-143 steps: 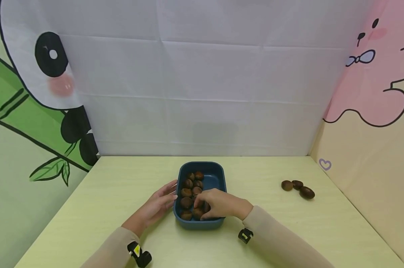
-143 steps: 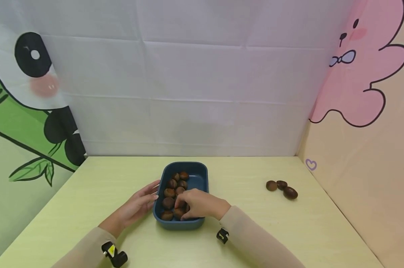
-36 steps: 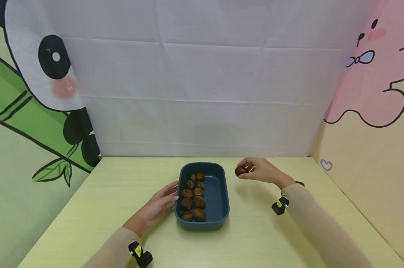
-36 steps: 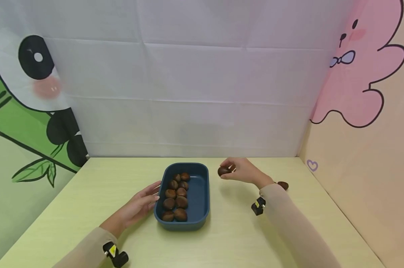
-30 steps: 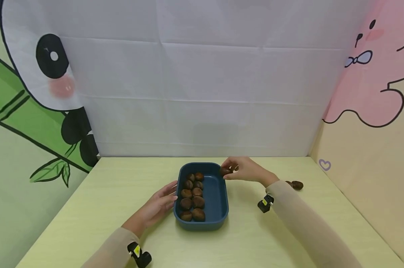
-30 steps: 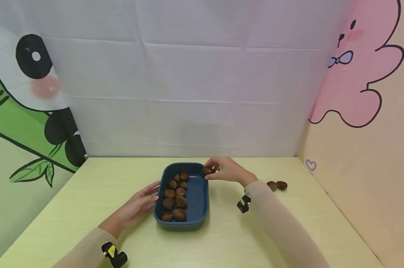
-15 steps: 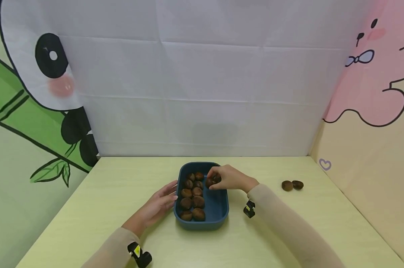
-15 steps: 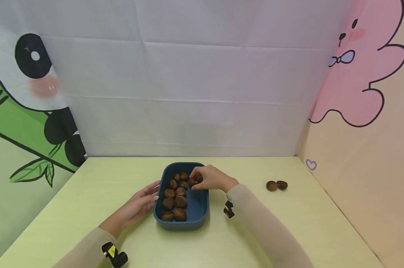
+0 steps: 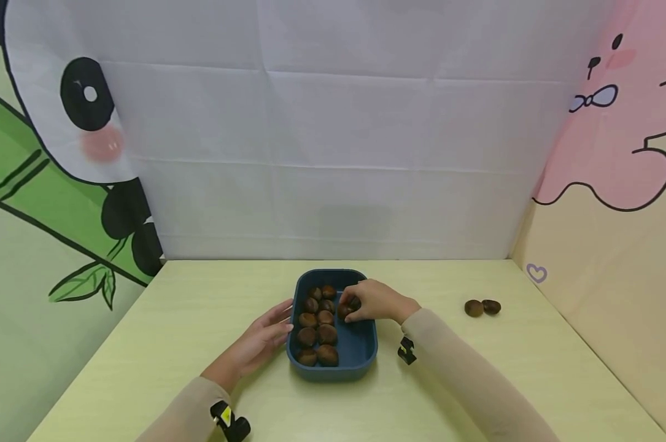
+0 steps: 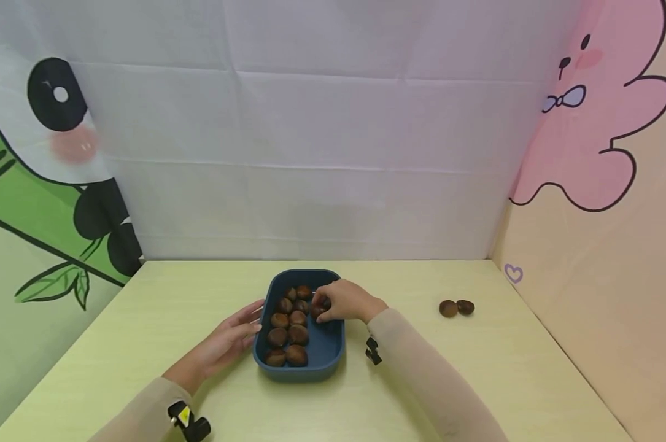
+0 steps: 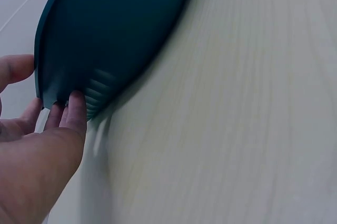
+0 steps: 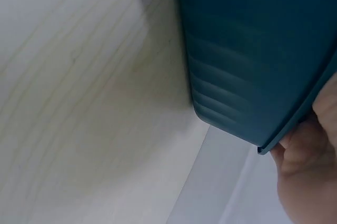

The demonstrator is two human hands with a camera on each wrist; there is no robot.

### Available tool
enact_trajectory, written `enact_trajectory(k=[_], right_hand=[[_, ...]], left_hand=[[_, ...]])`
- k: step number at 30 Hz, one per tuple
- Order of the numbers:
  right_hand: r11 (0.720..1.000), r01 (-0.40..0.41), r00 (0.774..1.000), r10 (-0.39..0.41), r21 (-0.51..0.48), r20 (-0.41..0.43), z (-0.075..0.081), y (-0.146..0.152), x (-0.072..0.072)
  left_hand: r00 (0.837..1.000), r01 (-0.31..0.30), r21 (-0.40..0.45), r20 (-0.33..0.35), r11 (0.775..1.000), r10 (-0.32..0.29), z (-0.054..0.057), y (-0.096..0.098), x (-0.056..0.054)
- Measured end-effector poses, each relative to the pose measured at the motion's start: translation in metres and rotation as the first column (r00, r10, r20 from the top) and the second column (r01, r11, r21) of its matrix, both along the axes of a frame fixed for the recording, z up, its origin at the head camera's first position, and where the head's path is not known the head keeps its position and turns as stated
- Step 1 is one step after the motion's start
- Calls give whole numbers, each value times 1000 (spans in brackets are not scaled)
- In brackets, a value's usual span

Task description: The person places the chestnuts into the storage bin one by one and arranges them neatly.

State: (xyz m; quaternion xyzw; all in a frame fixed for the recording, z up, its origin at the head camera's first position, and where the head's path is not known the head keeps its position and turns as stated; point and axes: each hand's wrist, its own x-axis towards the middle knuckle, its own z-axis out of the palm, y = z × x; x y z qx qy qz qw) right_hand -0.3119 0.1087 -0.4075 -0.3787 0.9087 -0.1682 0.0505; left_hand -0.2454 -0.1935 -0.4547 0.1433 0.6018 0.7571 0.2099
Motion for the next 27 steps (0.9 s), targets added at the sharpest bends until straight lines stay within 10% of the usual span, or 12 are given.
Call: enact_trajectory(k=[27], right_hand=[[987,-44,999,47,-157,15,6,11,5]], left_hand=[[1000,6,2,-11,1000,-6,0,1,2]])
